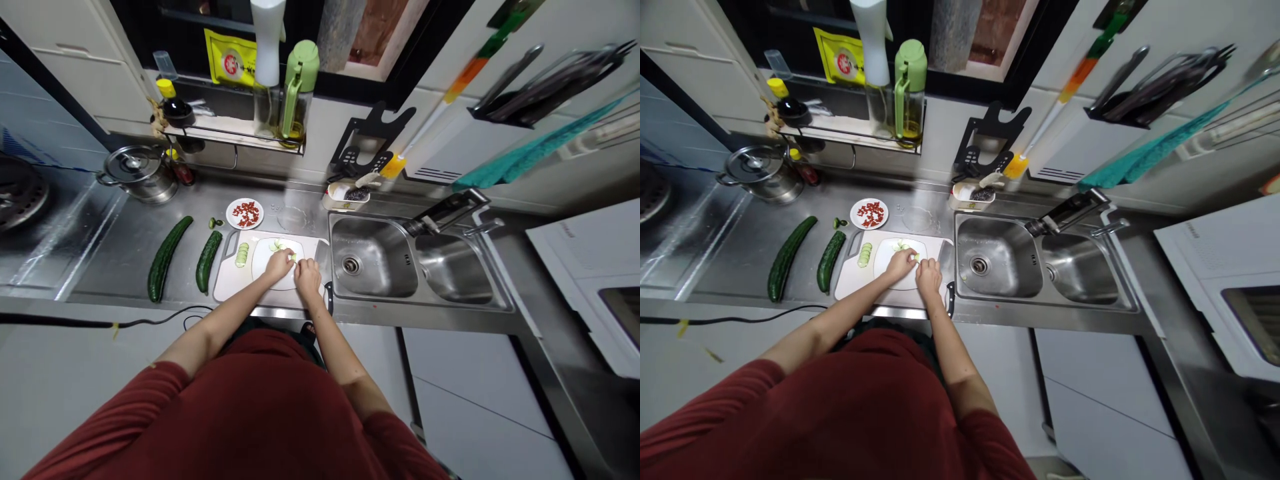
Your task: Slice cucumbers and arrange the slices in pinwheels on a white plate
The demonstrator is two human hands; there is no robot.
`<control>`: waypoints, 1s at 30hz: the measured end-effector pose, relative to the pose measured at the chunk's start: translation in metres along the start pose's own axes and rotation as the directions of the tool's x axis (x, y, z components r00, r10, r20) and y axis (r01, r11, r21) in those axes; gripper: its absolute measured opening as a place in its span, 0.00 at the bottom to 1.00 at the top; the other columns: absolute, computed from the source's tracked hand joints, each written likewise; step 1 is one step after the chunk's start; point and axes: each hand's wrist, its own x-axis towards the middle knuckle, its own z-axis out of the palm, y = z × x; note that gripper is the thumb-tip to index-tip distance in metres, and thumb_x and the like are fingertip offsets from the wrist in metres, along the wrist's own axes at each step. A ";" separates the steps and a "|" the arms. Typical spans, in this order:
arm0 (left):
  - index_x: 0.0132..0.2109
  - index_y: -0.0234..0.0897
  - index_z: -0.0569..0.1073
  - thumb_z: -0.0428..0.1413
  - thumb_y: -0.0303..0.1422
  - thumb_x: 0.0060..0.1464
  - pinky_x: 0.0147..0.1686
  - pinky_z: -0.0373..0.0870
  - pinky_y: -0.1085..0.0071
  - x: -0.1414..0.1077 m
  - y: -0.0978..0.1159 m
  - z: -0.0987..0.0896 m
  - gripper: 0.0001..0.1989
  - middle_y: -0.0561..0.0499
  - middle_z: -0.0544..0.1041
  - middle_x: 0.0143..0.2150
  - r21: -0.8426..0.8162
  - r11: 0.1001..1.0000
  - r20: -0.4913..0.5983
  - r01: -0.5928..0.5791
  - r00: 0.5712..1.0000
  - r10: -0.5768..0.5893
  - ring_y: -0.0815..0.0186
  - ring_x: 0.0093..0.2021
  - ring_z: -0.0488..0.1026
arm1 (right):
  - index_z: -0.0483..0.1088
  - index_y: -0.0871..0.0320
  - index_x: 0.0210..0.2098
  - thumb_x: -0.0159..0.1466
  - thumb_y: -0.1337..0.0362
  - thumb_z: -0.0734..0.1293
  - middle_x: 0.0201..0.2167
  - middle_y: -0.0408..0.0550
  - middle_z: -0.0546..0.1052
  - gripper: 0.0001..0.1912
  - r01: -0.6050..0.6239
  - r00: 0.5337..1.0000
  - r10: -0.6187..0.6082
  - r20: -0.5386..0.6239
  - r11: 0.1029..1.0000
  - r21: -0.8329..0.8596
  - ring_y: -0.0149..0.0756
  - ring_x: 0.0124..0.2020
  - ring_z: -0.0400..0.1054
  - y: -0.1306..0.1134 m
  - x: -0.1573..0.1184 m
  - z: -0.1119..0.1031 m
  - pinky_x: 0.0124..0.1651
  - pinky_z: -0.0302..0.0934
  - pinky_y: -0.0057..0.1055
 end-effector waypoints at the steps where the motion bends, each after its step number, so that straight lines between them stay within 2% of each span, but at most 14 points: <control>1: 0.47 0.37 0.74 0.54 0.29 0.53 0.40 0.66 0.71 0.000 0.000 0.001 0.13 0.50 0.76 0.32 0.003 1.000 -0.003 -0.003 1.000 0.003 0.65 0.35 0.72 | 0.70 0.58 0.39 0.67 0.64 0.59 0.39 0.52 0.68 0.09 0.008 1.000 -0.008 -0.013 1.000 0.005 0.41 0.42 0.57 0.000 0.000 0.001 0.39 0.51 0.31; 10: 0.48 0.37 0.73 0.53 0.30 0.54 0.42 0.66 0.70 -0.001 -0.001 0.004 0.13 0.49 0.76 0.36 0.027 1.000 -0.026 -0.011 1.000 0.012 0.64 0.38 0.72 | 0.71 0.58 0.40 0.65 0.66 0.60 0.43 0.52 0.66 0.08 0.020 0.995 -0.012 -0.098 0.997 0.075 0.42 0.44 0.54 0.000 0.001 0.005 0.44 0.52 0.33; 18: 0.49 0.37 0.73 0.52 0.31 0.55 0.43 0.66 0.69 -0.001 -0.002 0.006 0.14 0.48 0.75 0.37 0.035 0.999 -0.018 -0.003 1.000 0.004 0.64 0.39 0.71 | 0.73 0.57 0.44 0.65 0.66 0.59 0.43 0.51 0.65 0.12 0.024 0.994 -0.003 -0.105 0.980 0.198 0.41 0.44 0.55 0.010 -0.007 0.004 0.46 0.53 0.33; 30: 0.49 0.38 0.73 0.51 0.31 0.56 0.43 0.66 0.69 -0.005 0.001 0.005 0.14 0.48 0.74 0.38 0.043 0.999 -0.022 0.006 1.000 -0.005 0.64 0.39 0.71 | 0.75 0.52 0.47 0.65 0.67 0.60 0.44 0.52 0.63 0.15 0.047 0.996 -0.035 -0.079 0.985 0.166 0.41 0.45 0.54 0.009 -0.013 0.004 0.46 0.53 0.33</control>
